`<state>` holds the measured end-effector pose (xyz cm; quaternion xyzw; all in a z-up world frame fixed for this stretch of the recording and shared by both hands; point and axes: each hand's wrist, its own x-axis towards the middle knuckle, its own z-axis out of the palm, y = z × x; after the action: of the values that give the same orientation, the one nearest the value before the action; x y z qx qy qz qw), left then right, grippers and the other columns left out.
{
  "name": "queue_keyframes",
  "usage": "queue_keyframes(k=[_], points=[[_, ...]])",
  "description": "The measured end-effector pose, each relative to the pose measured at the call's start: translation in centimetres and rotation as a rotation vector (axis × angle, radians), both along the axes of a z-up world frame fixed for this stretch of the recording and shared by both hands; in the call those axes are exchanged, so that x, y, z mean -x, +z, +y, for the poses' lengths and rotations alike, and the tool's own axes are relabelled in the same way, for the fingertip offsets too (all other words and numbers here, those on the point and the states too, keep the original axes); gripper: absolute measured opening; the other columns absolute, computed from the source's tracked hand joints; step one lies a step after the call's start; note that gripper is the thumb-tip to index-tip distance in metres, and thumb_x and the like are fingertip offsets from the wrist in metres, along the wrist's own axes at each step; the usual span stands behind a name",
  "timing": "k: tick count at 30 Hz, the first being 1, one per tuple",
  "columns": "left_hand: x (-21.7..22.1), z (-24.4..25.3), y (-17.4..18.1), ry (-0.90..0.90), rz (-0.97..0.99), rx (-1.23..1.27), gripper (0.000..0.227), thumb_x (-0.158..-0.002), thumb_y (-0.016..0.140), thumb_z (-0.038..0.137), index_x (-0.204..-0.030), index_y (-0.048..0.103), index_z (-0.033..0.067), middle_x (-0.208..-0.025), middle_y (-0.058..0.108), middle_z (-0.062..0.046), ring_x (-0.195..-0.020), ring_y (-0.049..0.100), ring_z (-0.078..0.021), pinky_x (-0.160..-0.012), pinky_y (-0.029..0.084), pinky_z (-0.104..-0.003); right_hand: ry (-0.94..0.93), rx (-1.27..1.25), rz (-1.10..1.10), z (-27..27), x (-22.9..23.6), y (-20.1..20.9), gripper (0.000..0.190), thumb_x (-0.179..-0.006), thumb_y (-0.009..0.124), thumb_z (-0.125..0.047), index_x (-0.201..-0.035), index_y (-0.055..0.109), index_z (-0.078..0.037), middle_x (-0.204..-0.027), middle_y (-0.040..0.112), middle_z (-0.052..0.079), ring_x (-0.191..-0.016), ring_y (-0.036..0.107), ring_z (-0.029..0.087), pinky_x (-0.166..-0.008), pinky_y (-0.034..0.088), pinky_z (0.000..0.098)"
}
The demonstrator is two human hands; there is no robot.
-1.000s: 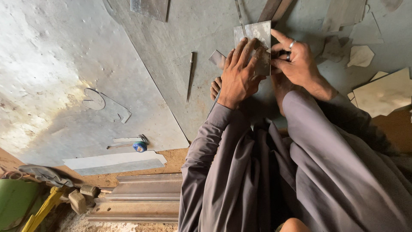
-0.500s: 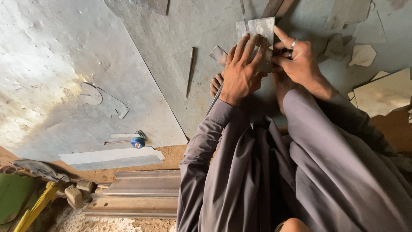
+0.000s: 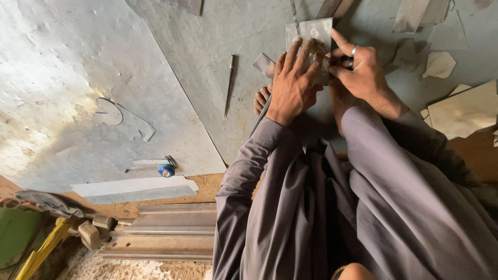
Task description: The person uses large shears to cut small rectangular pieces from a metal sheet. They then use a metal ruler and a pen to mark lines on the metal pieces before cutting them further. The person stacks the cut pieces and continues the process.
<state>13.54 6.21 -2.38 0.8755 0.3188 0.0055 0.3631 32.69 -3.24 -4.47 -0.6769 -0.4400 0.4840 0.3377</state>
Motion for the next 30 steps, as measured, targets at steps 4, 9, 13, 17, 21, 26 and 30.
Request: queue_keyframes(k=[4,9,13,17,21,26,30], points=[[-0.3,0.2,0.2,-0.009,0.021,-0.014,0.069,-0.072,0.084,0.022,-0.136,0.062,0.0128,-0.159,0.038,-0.015,-0.152,0.03,-0.0403,-0.12,0.033,-0.061,-0.005,-0.014,0.064,0.4,0.0,0.5,0.078,-0.093,0.074,0.007,-0.163,0.04,-0.001,-0.115,0.074,0.018,-0.099,0.072,0.018,-0.082,0.062,0.0289],[-0.3,0.2,0.3,0.016,-0.007,-0.021,0.063,-0.076,0.084,0.022,-0.135,0.062,0.0124,-0.16,0.038,-0.014,-0.153,0.03,-0.0403,-0.122,0.033,-0.061,-0.057,0.056,0.063,0.4,0.7,0.8,0.087,-0.088,0.08,0.006,-0.164,0.037,-0.001,-0.106,0.076,0.018,-0.093,0.071,0.017,-0.08,0.06,0.0297],[0.1,-0.1,0.7,0.029,-0.029,-0.03,0.072,-0.078,0.082,0.022,-0.144,0.055,0.0099,-0.161,0.036,-0.014,-0.154,0.03,-0.0401,-0.121,0.034,-0.061,-0.088,0.037,0.063,0.2,1.2,0.4,0.089,-0.087,0.079,0.009,-0.165,0.037,-0.001,-0.107,0.075,0.017,-0.091,0.072,0.015,-0.079,0.061,0.0287],[3.7,-2.2,2.4,0.175,0.009,0.059,0.073,-0.072,0.078,0.02,-0.14,0.053,0.0088,-0.158,0.034,-0.024,-0.147,0.034,-0.046,-0.114,0.039,-0.054,-0.2,0.048,0.107,0.2,0.1,-0.1,0.088,-0.087,0.075,0.015,-0.166,0.042,-0.004,-0.102,0.072,0.014,-0.08,0.065,0.013,-0.072,0.059,0.0277],[11.0,-4.7,4.8,0.194,0.216,0.103,0.046,-0.087,0.066,0.003,-0.132,0.056,0.0027,-0.139,0.047,-0.026,-0.12,0.052,-0.0466,-0.094,0.049,-0.05,-0.316,-0.04,0.124,1.0,-4.6,0.9,0.086,-0.091,0.073,0.015,-0.167,0.036,0.0,-0.105,0.071,0.011,-0.085,0.071,0.012,-0.073,0.062,0.0288],[13.8,-6.6,3.7,0.262,0.224,0.163,0.043,-0.079,0.056,-0.007,-0.122,0.057,-0.0011,-0.127,0.051,-0.027,-0.098,0.059,-0.0466,-0.076,0.053,-0.051,-0.506,-0.103,0.201,2.8,-9.6,1.1,0.028,-0.094,0.077,0.013,-0.109,0.054,0.015,-0.093,0.067,0.01,-0.07,0.069,0.014,-0.068,0.061,0.0313],[14.7,-8.4,4.7,0.467,0.334,0.395,0.025,-0.089,0.057,-0.002,-0.114,0.059,0.0007,-0.118,0.058,-0.021,-0.092,0.063,-0.0423,-0.076,0.051,-0.049,-0.59,-0.206,0.269,4.4,-11.8,0.2,0.006,-0.098,0.074,0.009,-0.101,0.07,0.011,-0.09,0.07,0.01,-0.068,0.068,0.017,-0.066,0.063,0.0306]])
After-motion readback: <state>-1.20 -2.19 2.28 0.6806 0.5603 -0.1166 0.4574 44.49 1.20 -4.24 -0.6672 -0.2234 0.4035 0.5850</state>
